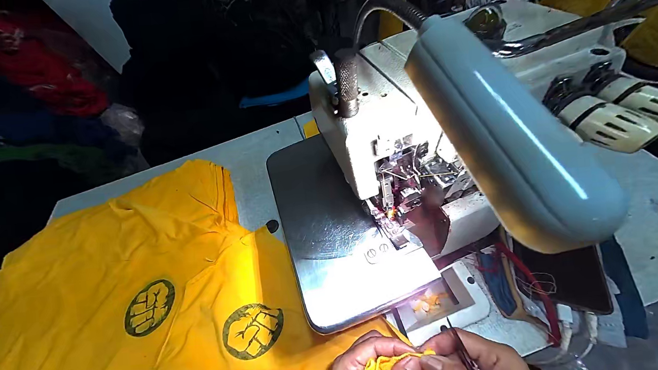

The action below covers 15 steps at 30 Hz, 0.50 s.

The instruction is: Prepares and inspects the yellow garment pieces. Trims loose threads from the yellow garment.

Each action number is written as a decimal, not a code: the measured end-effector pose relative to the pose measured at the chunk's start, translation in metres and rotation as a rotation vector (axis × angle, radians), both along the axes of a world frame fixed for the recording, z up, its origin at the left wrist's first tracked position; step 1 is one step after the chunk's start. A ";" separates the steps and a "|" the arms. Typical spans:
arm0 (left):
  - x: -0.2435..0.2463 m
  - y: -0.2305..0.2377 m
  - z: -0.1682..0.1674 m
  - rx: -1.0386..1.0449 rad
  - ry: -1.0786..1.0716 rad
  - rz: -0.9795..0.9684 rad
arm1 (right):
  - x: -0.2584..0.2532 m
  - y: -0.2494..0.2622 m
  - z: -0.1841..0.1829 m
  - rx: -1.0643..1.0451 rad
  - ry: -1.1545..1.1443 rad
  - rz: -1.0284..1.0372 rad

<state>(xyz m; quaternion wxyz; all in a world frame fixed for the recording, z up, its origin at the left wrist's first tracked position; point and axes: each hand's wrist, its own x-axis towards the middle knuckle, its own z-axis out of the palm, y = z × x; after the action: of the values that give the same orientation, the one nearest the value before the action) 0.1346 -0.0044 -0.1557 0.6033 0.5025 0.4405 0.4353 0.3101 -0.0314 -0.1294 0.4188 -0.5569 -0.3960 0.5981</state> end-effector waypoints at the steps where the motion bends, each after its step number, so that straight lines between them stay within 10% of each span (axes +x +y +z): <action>1: 0.001 0.000 0.000 0.010 0.004 0.000 | -0.001 0.001 -0.001 0.044 -0.036 -0.003; 8: 0.003 -0.002 0.000 0.045 0.047 0.008 | -0.003 -0.009 -0.017 0.685 -0.567 0.069; 15: 0.008 -0.012 -0.007 0.205 0.062 0.072 | -0.001 -0.001 -0.016 0.530 -0.393 -0.014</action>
<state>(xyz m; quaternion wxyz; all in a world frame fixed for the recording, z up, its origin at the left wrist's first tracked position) 0.1421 -0.0160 -0.1628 0.5186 0.5587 0.4298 0.4839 0.3094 -0.0326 -0.1456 0.4688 -0.5360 -0.6073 0.3523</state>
